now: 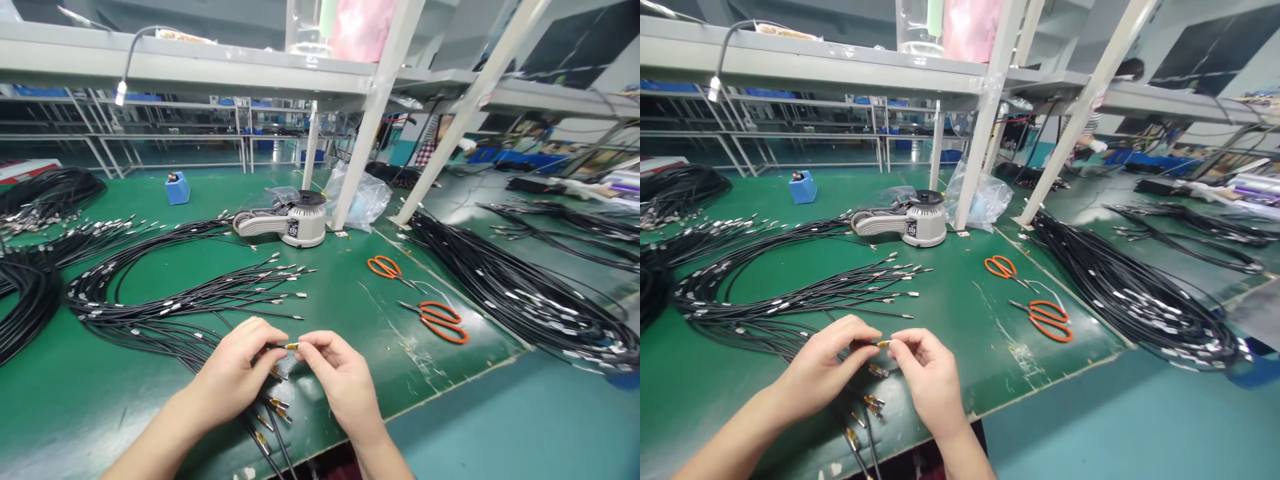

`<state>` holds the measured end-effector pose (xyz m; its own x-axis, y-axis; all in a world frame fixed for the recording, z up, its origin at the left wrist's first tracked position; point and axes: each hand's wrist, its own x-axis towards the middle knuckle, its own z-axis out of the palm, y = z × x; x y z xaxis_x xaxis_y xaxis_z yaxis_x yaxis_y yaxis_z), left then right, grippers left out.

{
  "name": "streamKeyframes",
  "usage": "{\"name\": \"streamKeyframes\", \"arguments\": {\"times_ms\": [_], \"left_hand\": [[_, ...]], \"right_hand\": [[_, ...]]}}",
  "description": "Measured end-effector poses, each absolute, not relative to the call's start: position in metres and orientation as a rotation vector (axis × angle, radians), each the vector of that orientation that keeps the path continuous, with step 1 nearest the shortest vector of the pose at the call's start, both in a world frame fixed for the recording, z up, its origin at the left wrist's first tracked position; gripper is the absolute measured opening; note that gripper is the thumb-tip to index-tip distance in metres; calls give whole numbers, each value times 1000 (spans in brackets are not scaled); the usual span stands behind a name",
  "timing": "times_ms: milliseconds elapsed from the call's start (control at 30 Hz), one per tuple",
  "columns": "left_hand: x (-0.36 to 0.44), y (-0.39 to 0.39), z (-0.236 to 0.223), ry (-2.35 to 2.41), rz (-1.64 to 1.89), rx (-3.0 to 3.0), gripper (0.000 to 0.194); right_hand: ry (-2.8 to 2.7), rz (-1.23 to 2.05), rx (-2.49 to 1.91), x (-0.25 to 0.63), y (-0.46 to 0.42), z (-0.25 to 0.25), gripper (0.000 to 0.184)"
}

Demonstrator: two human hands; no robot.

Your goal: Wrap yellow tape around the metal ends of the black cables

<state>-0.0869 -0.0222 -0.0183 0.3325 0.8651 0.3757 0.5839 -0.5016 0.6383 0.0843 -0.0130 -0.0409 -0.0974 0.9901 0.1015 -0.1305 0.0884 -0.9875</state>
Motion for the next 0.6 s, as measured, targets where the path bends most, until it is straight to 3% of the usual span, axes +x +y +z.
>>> {"name": "streamKeyframes", "arguments": {"times_ms": [300,600], "left_hand": [[-82,-19,-34,1247,1113,2461,21],[-76,-22,-26,1278,851,2268,22]], "right_hand": [[-1089,1444,-1028,80,-10,-43,22],[-1551,1080,-1024,90,-16,-50,12]]}}
